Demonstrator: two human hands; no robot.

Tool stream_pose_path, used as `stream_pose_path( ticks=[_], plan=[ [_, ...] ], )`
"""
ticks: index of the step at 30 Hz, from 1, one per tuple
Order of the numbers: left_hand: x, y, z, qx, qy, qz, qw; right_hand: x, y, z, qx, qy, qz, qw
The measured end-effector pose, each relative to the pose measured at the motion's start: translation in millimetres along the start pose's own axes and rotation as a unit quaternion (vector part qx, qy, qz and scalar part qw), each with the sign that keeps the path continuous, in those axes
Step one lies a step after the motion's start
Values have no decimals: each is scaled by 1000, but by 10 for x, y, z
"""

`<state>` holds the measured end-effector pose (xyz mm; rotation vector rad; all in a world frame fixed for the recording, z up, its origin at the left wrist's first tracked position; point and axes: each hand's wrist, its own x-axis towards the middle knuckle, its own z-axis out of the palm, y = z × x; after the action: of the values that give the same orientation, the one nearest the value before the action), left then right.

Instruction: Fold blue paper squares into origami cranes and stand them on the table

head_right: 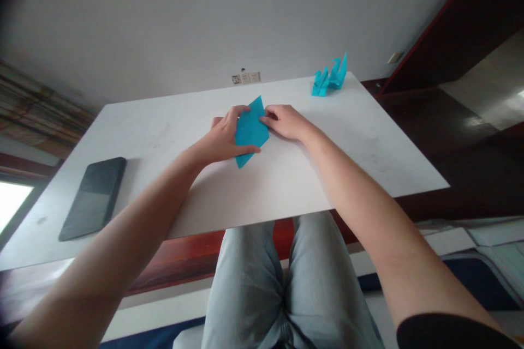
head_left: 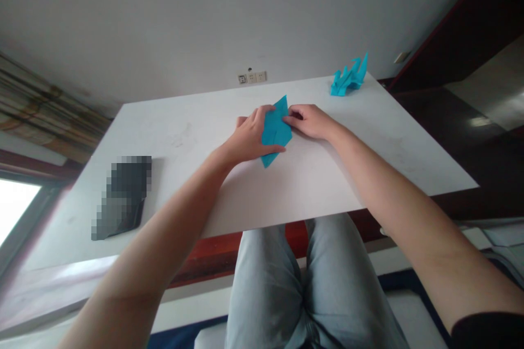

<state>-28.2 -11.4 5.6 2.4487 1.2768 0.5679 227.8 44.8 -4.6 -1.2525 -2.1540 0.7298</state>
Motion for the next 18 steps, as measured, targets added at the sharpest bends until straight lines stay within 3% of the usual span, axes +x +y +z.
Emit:
stream_pose_path(
  ticks=[4,13,18],
  plan=[
    [13,-21,47,-18,19,5,1000,22,14,-1,19,33,-1,999],
    [-17,100,81,1,-28,19,999,89,156,10,126,117,5,985],
    [-16,100,89,19,-18,3,1000,81,163,2,162,78,11,984]
  ],
)
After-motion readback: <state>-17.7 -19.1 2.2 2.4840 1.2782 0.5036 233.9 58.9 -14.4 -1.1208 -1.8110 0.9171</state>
